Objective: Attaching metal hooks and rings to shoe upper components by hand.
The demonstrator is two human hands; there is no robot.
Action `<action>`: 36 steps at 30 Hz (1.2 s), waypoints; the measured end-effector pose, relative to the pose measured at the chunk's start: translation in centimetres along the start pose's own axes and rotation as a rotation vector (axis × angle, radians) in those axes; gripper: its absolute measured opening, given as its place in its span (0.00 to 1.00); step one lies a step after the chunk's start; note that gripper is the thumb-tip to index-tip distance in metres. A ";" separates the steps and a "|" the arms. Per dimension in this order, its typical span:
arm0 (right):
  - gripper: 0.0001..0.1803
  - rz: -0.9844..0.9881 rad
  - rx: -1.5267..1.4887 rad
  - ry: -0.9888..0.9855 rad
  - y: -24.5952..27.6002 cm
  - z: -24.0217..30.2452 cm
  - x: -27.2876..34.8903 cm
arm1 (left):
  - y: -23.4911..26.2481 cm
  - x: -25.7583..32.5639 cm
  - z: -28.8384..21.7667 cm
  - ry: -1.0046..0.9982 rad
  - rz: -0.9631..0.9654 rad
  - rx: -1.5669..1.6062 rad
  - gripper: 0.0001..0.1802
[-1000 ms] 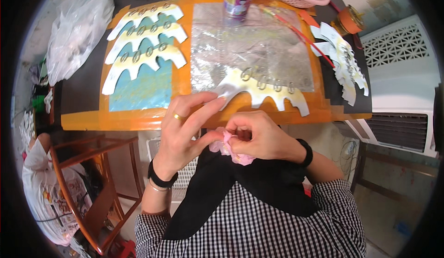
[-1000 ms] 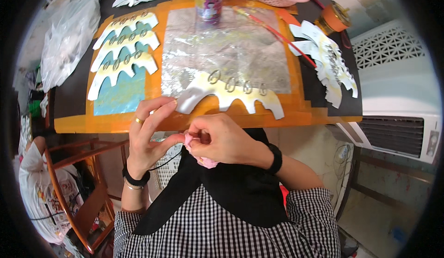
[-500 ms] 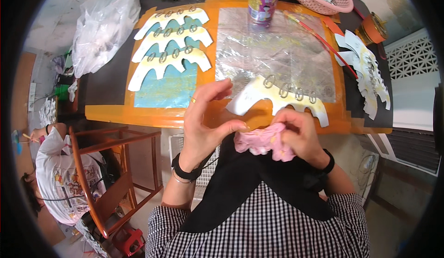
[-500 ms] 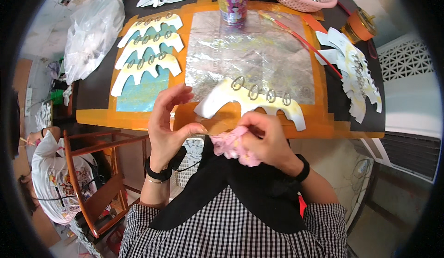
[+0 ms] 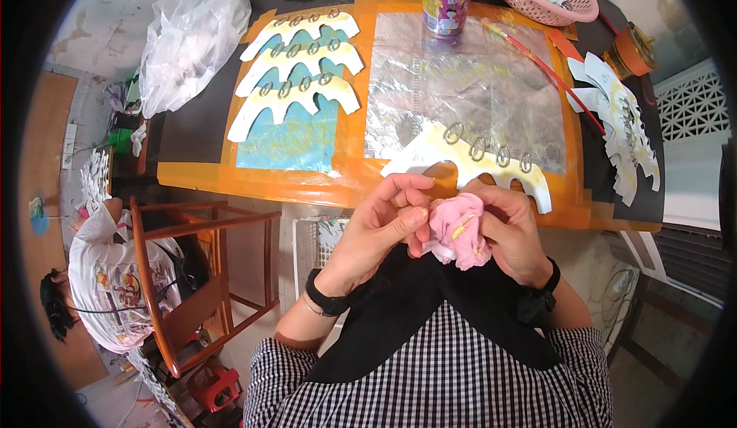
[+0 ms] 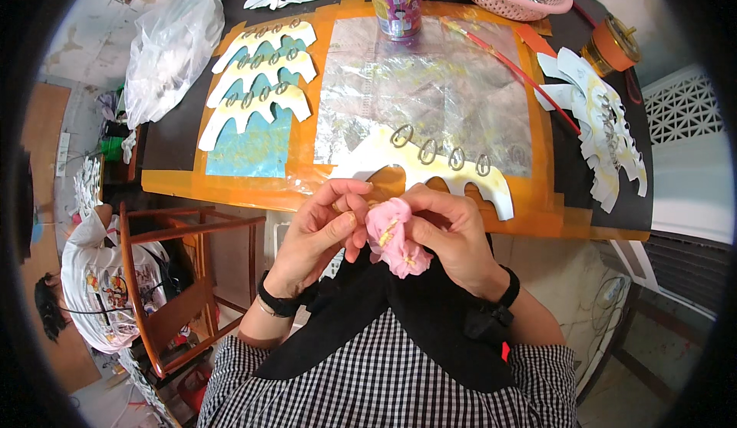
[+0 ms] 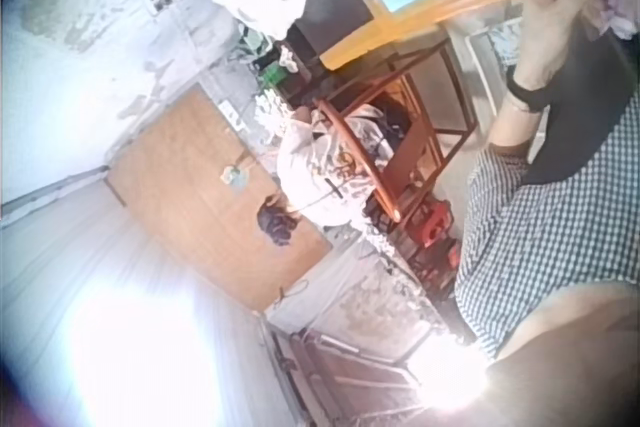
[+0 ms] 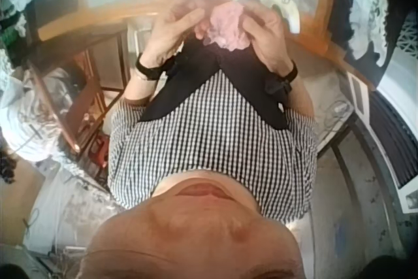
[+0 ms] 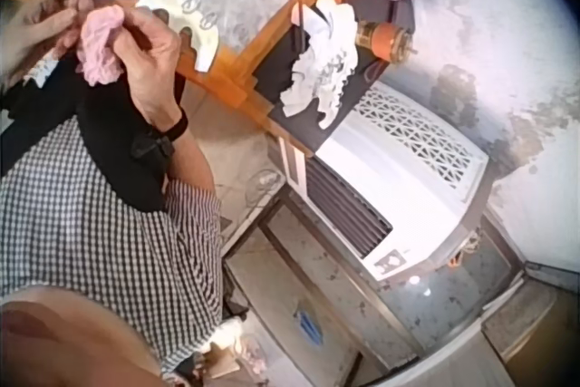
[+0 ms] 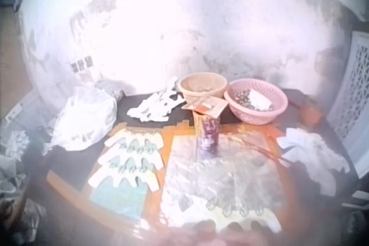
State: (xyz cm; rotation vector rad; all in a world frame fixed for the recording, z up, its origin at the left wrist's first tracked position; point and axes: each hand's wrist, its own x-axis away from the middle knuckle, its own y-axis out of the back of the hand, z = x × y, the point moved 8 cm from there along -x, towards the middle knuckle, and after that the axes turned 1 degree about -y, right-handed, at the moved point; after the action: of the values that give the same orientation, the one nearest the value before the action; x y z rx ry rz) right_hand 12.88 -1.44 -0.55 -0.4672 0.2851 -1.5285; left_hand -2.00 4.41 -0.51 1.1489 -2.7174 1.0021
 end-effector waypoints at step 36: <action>0.07 0.094 0.571 -0.070 -0.3 1.6 -0.8 | -2.0 -0.3 -1.0 -0.223 -0.103 -0.621 0.29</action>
State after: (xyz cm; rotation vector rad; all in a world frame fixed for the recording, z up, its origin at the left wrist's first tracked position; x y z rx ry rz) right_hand 13.33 -0.44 0.86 -0.0524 -0.1840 -1.4202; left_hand -0.69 4.12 1.37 1.2945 -2.7628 -0.0094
